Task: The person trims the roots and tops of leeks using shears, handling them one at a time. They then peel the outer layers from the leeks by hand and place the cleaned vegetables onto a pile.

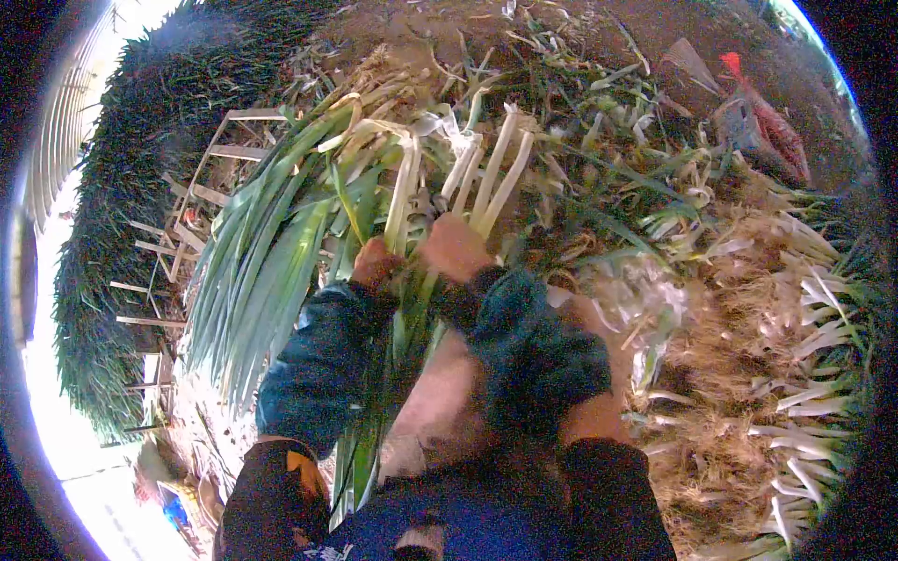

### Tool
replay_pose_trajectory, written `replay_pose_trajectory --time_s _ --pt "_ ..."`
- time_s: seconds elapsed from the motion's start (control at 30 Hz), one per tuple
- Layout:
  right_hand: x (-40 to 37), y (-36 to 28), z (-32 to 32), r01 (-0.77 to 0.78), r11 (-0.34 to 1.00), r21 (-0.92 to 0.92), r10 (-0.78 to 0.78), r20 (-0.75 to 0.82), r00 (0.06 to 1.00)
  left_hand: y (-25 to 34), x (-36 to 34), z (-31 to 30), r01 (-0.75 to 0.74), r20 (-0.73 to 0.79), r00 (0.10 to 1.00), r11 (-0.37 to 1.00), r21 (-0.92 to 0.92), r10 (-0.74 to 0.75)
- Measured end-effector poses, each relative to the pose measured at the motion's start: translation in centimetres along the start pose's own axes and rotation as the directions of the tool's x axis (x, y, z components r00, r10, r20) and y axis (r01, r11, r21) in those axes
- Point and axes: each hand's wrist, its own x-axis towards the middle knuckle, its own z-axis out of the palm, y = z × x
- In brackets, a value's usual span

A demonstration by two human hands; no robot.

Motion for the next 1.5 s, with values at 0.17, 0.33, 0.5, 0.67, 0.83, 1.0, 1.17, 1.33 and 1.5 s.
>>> replay_pose_trajectory --time_s 0.17,0.33,0.5,0.67,0.83,1.0,1.17,1.33,1.5 --pt "-0.4 0.6 -0.3 -0.024 0.998 0.059 0.03 -0.108 0.994 4.5 -3.2 -2.8 0.147 0.29 0.957 0.902 -0.407 -0.026" --pt "-2.1 1.4 -3.0 -0.051 0.997 -0.057 0.038 -0.209 0.977 6.9 -4.7 0.4 -0.047 0.167 0.981 0.958 -0.282 0.097" --pt "-2.4 1.9 -2.4 -0.06 0.998 -0.027 0.058 -0.06 0.997 5.2 -5.9 4.3 -0.107 0.106 0.98 0.895 -0.434 0.169" --pt "-1.1 1.9 -1.8 -0.129 0.99 -0.054 0.123 -0.103 0.987 -1.6 -2.1 0.5 -0.255 -0.209 0.954 0.947 -0.193 0.214" --pt "-1.6 -0.4 0.0 -0.006 1.0 -0.01 0.006 0.012 1.0 -5.3 -1.2 -11.9 0.175 -0.518 0.79 0.689 0.703 0.328" --pt "-2.1 -3.1 1.3 0.112 0.994 0.01 -0.112 0.088 0.99 -8.1 -1.2 -8.5 0.257 -0.479 0.845 0.606 0.753 0.238" --pt "-3.1 -5.8 2.7 0.207 0.976 0.068 -0.212 0.064 0.975 -5.5 -3.1 -7.6 0.089 -0.158 0.987 0.779 0.621 0.013" --pt "-2.8 -4.4 3.1 0.097 0.994 0.056 -0.101 0.083 0.991 -1.8 -7.5 -9.0 0.081 0.054 0.993 0.948 0.307 -0.102" --pt "-6.2 -5.0 0.8 0.116 0.993 0.026 -0.119 0.234 0.965 -2.0 -10.8 -8.3 -0.035 0.035 0.999 0.986 0.166 0.03"
